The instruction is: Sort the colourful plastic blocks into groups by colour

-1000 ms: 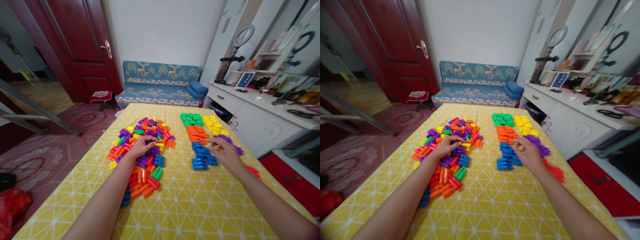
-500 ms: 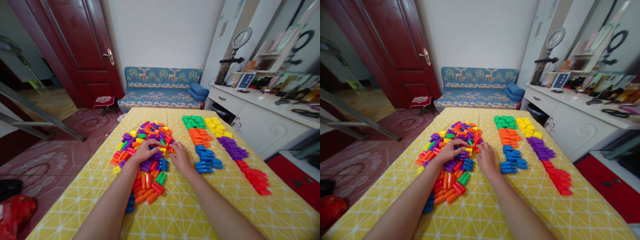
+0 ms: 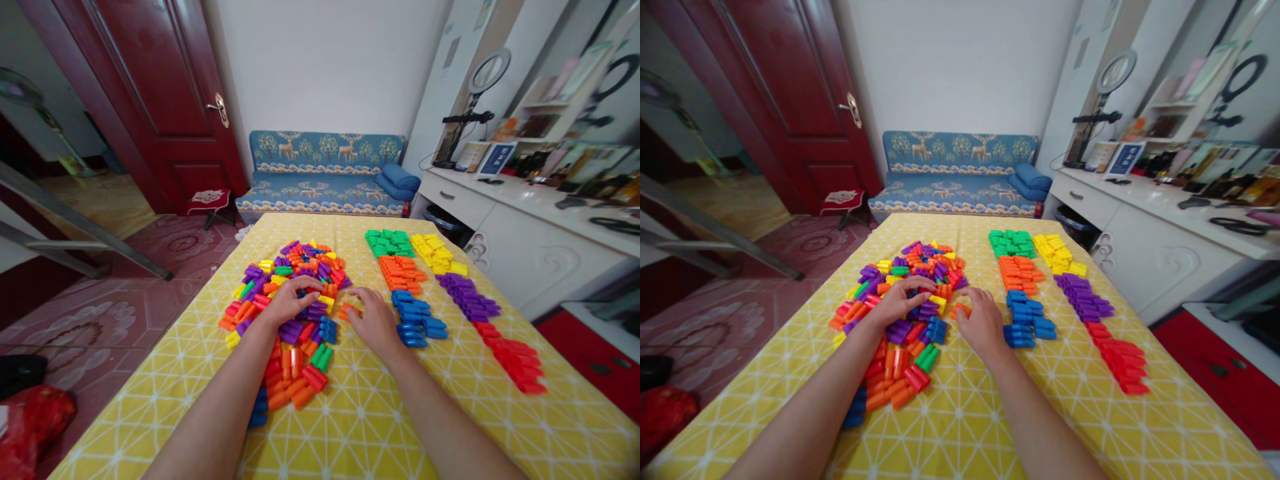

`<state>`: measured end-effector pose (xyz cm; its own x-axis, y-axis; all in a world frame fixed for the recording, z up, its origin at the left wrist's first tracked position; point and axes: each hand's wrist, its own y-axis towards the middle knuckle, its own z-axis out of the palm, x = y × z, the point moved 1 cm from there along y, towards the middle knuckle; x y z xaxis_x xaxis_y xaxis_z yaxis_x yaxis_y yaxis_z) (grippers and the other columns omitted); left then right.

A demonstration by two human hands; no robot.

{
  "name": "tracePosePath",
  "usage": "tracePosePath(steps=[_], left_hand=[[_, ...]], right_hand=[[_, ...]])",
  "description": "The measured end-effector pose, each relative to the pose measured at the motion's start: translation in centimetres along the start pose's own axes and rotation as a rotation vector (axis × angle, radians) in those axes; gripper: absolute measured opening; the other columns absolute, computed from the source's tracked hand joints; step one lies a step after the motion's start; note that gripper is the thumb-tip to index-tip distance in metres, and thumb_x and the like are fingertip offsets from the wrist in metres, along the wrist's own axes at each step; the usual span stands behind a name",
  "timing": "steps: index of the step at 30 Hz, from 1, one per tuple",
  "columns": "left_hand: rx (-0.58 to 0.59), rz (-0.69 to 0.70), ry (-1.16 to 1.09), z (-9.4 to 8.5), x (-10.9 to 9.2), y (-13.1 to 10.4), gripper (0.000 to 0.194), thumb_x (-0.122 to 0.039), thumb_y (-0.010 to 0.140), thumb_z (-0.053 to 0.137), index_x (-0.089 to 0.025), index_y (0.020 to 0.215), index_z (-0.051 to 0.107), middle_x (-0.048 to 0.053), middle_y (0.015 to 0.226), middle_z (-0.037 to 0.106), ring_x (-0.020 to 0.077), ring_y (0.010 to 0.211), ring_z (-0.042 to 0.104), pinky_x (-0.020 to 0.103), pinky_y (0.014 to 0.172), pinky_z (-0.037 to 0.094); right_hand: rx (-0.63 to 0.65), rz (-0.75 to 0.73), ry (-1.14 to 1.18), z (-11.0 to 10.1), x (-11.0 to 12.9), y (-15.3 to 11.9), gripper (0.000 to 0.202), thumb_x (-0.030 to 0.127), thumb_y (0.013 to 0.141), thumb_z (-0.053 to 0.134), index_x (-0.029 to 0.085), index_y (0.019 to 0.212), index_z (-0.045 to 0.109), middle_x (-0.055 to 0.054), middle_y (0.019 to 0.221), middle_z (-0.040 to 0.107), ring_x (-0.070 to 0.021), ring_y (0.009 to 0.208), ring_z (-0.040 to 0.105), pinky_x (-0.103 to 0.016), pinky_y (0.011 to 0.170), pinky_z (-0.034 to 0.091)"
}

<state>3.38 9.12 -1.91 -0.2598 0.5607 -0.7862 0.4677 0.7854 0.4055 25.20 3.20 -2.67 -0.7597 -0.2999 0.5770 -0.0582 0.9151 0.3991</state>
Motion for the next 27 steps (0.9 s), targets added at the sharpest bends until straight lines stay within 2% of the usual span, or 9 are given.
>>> tracePosePath(steps=[3, 6, 10, 12, 15, 19, 22, 24, 27], left_hand=[[-0.001, -0.013, -0.003, 0.1, 0.1, 0.0, 0.025, -0.037, 0.085, 0.063, -0.017, 0.095, 0.073, 0.011, 0.103, 0.071, 0.0229, 0.100, 0.065, 0.036, 0.093, 0.048], [-0.005, -0.026, -0.001, 0.1, 0.1, 0.0, 0.026, -0.038, 0.084, 0.063, -0.017, 0.096, 0.073, 0.011, 0.102, 0.071, 0.0233, 0.100, 0.065, 0.036, 0.094, 0.048], [-0.012, -0.044, -0.014, 0.1, 0.2, -0.1, 0.025, -0.038, 0.084, 0.063, -0.018, 0.095, 0.073, 0.010, 0.104, 0.071, 0.0234, 0.100, 0.065, 0.035, 0.094, 0.048], [-0.008, -0.049, -0.016, 0.1, 0.2, -0.1, 0.026, -0.039, 0.084, 0.064, -0.018, 0.096, 0.073, 0.010, 0.104, 0.071, 0.0236, 0.100, 0.065, 0.036, 0.094, 0.048], [-0.008, -0.050, -0.012, 0.1, 0.3, -0.1, 0.026, -0.038, 0.084, 0.064, -0.017, 0.095, 0.074, 0.010, 0.103, 0.071, 0.0237, 0.099, 0.066, 0.035, 0.093, 0.049], [-0.011, -0.047, -0.011, 0.1, 0.5, 0.0, 0.024, -0.036, 0.085, 0.062, -0.017, 0.095, 0.073, 0.010, 0.103, 0.071, 0.0229, 0.098, 0.066, 0.035, 0.093, 0.049], [-0.011, -0.054, -0.006, 0.1, 0.4, 0.0, 0.023, -0.035, 0.085, 0.062, -0.017, 0.095, 0.073, 0.010, 0.102, 0.072, 0.0227, 0.098, 0.066, 0.034, 0.092, 0.049], [-0.011, -0.051, -0.002, 0.0, 0.4, 0.0, 0.023, -0.034, 0.085, 0.062, -0.017, 0.095, 0.073, 0.010, 0.101, 0.072, 0.0227, 0.098, 0.066, 0.034, 0.092, 0.049], [-0.008, -0.049, 0.001, 0.0, 0.3, 0.0, 0.023, -0.034, 0.085, 0.062, -0.016, 0.095, 0.073, 0.010, 0.101, 0.072, 0.0226, 0.098, 0.066, 0.034, 0.091, 0.049]], right_hand=[[0.132, 0.013, -0.221, -0.4, 0.4, -0.3, 0.029, 0.029, 0.077, 0.064, 0.024, 0.106, 0.065, -0.008, 0.106, 0.065, -0.0280, 0.104, 0.056, -0.041, 0.088, 0.046], [0.236, 0.000, -0.290, -0.3, 0.8, -0.6, 0.030, 0.025, 0.079, 0.064, 0.025, 0.109, 0.065, -0.008, 0.108, 0.064, -0.0260, 0.105, 0.057, -0.037, 0.084, 0.046], [0.235, -0.005, -0.262, -0.3, 1.0, -0.5, 0.031, 0.026, 0.078, 0.066, 0.027, 0.110, 0.065, -0.006, 0.106, 0.065, -0.0235, 0.101, 0.060, -0.033, 0.080, 0.047], [0.192, 0.019, -0.175, -1.3, 0.3, 0.2, 0.030, 0.029, 0.078, 0.066, 0.025, 0.108, 0.066, -0.005, 0.105, 0.067, -0.0211, 0.092, 0.063, -0.032, 0.077, 0.048], [0.024, 0.072, -0.081, -4.8, -2.7, 2.0, 0.029, 0.033, 0.076, 0.067, 0.023, 0.104, 0.066, -0.004, 0.101, 0.069, -0.0175, 0.080, 0.064, -0.031, 0.073, 0.049], [-0.161, 0.189, -0.155, -10.2, -9.2, 4.3, 0.031, 0.038, 0.072, 0.068, 0.021, 0.098, 0.067, -0.003, 0.089, 0.070, -0.0166, 0.072, 0.063, -0.029, 0.067, 0.048], [-0.121, 0.247, -0.235, -12.2, -13.5, 5.0, 0.032, 0.038, 0.068, 0.070, 0.020, 0.095, 0.069, -0.001, 0.075, 0.068, -0.0168, 0.067, 0.062, -0.028, 0.063, 0.046], [-0.059, 0.218, -0.229, -12.4, -15.4, 5.0, 0.033, 0.036, 0.067, 0.071, 0.020, 0.096, 0.069, -0.001, 0.075, 0.068, -0.0168, 0.068, 0.062, -0.028, 0.064, 0.046], [0.018, 0.138, -0.156, -11.7, -16.8, 4.7, 0.034, 0.036, 0.066, 0.072, 0.019, 0.096, 0.069, -0.003, 0.083, 0.070, -0.0176, 0.074, 0.063, -0.028, 0.067, 0.047]])
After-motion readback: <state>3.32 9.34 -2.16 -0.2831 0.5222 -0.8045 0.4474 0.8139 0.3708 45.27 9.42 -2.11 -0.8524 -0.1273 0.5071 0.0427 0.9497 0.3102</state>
